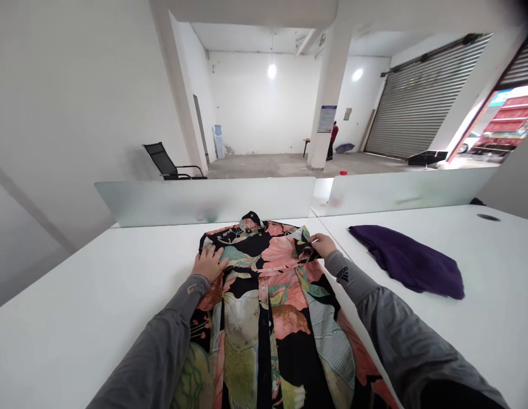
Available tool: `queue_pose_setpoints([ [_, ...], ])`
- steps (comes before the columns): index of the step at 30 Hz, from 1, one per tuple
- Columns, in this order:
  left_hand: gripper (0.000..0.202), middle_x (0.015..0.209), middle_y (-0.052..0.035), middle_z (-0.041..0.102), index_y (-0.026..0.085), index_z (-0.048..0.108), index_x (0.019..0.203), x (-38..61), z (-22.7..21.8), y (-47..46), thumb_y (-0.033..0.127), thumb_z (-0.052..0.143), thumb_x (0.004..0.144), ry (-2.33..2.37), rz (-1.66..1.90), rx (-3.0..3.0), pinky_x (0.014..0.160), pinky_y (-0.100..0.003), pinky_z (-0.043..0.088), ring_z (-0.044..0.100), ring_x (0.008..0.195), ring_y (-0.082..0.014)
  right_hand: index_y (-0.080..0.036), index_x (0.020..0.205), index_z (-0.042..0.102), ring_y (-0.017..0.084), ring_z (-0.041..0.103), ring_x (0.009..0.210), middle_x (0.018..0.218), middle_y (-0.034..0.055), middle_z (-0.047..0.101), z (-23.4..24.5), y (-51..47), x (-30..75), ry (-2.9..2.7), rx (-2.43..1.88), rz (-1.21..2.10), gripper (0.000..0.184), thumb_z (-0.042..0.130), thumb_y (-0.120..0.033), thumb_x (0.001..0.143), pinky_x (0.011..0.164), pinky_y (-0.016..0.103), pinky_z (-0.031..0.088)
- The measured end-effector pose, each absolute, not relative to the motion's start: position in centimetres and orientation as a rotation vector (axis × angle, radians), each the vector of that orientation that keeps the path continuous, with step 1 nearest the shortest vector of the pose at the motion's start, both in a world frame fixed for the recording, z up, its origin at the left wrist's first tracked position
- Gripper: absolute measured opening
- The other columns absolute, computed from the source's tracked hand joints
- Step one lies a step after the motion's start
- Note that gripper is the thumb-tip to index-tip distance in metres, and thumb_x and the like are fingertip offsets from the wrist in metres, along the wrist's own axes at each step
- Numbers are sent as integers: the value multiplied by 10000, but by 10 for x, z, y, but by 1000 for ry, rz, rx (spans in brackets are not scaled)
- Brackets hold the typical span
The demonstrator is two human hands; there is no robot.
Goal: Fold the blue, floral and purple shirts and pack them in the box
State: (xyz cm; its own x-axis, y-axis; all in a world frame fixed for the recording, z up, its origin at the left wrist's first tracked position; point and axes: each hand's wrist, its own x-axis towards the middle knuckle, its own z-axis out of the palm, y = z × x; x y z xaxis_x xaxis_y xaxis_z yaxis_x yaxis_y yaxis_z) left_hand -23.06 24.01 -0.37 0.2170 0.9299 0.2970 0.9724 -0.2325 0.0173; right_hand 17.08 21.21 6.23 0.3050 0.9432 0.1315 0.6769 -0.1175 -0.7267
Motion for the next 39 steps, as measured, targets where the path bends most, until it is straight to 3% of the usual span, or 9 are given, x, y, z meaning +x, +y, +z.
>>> queue_pose_setpoints([
  [6,471,1427,-139,477,219,509,1360,-242,-6,246,342,443,910,-1844,-522,-2305,1044,-511,341,407,1302,-344,-157,892,580,137,599,551,635,29,615,66,187,160,-1247,-1814,821,334,596,-483,819,523,265,509],
  [12,416,1343,-177,531,113,544,1257,-248,-1,249,291,353,933,-1951,-601,-2219,1053,-455,343,448,1259,-298,-196,1204,620,225,619,923,1067,85,639,62,169,136,-1926,-1731,388,760,805,-537,550,807,309,490],
  [15,410,1307,-161,568,127,561,1234,-248,0,245,335,366,939,-1995,-577,-2225,1032,-430,369,469,1238,-288,-210,1013,713,239,608,974,1099,89,639,58,170,119,-2093,-1760,275,437,778,-377,614,849,308,452],
  [18,443,1421,-124,491,181,524,1302,-245,-1,242,393,374,943,-2027,-547,-2237,1069,-500,326,407,1305,-298,-189,743,693,224,621,868,828,79,668,61,178,110,-1971,-1830,300,74,634,-229,722,807,313,445],
  [23,445,1469,-108,442,227,504,1332,-251,2,247,389,379,936,-2103,-529,-2231,1058,-603,301,370,1345,-322,-193,718,593,193,612,737,697,58,626,101,200,115,-1691,-1726,439,192,523,-337,824,694,302,493],
  [27,443,1394,-161,508,147,499,1323,-265,5,253,214,357,909,-2117,-600,-2199,1039,-473,379,460,1283,-269,-218,868,536,156,631,680,782,58,657,117,205,119,-1464,-1627,577,310,342,-451,932,602,272,532],
  [30,458,1320,-161,559,117,513,1301,-271,5,253,199,427,859,-2090,-660,-2181,1016,-367,409,511,1232,-247,-205,711,503,174,613,552,592,54,608,94,193,123,-1369,-1721,650,239,506,-394,858,523,293,523],
  [33,466,1315,-183,549,106,526,1287,-273,8,251,204,456,837,-2084,-705,-2124,1007,-399,413,507,1229,-288,-202,580,485,184,578,469,448,27,534,68,177,134,-1333,-1874,637,236,628,-297,741,481,299,488],
  [39,449,1390,-161,485,103,504,1321,-273,26,243,163,336,909,-1929,-719,-2181,1106,-396,322,406,1319,-253,-192,816,649,255,628,918,866,100,688,69,164,138,-1571,-1876,117,138,535,-270,804,807,363,467],
])
